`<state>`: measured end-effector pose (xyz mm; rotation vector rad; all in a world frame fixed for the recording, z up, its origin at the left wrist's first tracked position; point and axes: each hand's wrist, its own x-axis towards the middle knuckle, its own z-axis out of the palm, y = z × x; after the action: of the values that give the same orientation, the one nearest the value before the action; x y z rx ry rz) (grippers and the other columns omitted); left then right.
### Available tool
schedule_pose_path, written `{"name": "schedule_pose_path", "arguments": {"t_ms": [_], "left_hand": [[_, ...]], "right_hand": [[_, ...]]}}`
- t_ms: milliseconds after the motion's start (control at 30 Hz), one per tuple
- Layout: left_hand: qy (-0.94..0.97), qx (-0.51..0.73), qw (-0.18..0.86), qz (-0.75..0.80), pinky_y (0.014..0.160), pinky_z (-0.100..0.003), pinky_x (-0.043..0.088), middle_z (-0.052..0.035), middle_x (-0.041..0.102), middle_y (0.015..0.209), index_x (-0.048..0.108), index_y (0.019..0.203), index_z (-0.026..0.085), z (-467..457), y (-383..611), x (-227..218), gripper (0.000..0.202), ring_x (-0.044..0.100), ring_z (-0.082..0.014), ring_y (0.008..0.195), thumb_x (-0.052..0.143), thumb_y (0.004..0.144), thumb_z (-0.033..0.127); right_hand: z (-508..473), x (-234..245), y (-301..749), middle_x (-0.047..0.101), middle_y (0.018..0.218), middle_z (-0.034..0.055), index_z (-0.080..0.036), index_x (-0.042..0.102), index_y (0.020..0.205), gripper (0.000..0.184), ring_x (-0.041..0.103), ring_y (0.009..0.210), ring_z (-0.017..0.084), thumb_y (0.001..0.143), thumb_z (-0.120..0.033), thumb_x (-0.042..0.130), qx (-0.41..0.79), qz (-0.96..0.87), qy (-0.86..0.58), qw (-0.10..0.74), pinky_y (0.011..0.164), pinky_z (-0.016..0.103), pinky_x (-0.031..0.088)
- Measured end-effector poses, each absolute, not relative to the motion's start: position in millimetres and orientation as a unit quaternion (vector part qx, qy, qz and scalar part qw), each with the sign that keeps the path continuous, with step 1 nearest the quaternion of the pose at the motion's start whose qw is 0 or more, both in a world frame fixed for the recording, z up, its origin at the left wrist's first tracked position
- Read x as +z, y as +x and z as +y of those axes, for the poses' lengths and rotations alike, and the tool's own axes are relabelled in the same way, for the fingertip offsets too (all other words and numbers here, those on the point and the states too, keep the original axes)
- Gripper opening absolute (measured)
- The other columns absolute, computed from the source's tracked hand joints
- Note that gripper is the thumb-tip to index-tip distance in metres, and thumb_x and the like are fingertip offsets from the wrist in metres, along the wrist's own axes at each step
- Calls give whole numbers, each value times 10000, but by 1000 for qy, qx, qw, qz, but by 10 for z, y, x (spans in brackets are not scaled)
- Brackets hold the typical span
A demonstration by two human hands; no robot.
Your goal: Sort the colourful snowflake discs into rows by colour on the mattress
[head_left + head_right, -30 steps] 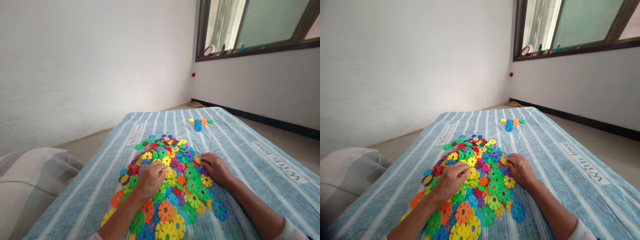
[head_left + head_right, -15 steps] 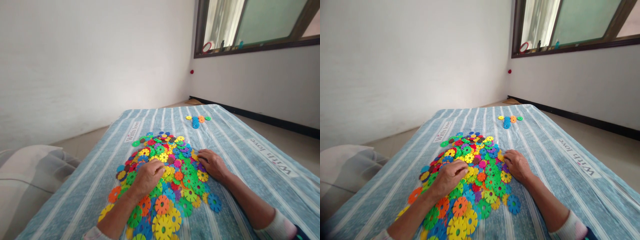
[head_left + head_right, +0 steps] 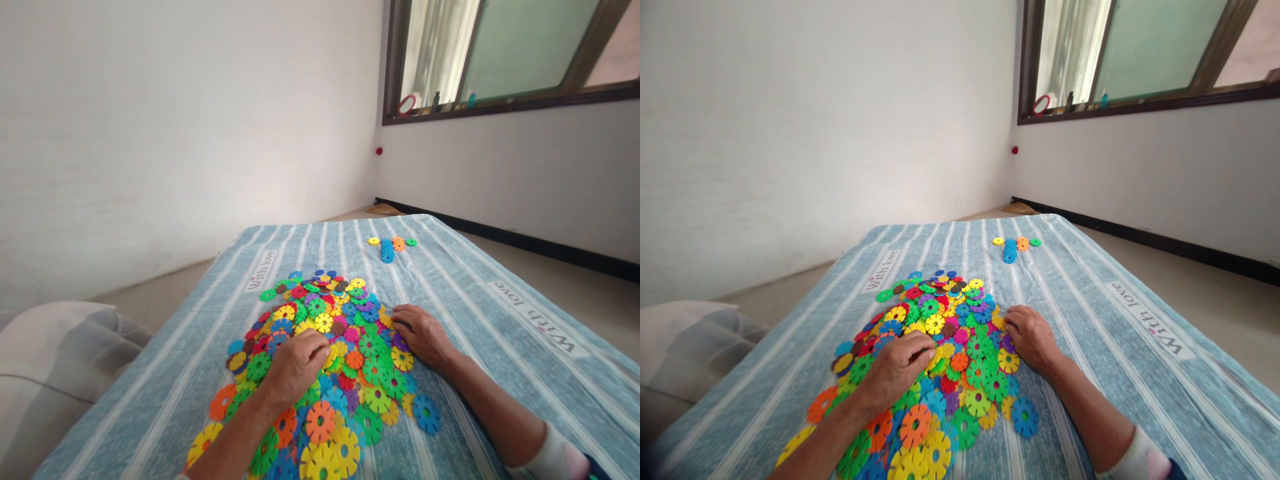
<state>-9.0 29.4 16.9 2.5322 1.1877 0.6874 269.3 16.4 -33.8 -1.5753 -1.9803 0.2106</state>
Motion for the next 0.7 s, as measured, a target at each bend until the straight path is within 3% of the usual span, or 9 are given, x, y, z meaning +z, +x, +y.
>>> {"name": "schedule_pose_path", "arguments": {"t_ms": [700], "left_hand": [[878,214,145,404,620,-211,428,-11,594,709,590,701,176,334,-117,75,176,559,-121,654,489,815,264]], "right_hand": [[191,-297,2627,633,1037,51,-210,684,806,181,558,990,189,833,-174,509,93,-731,-594,323,882,309,408]]}}
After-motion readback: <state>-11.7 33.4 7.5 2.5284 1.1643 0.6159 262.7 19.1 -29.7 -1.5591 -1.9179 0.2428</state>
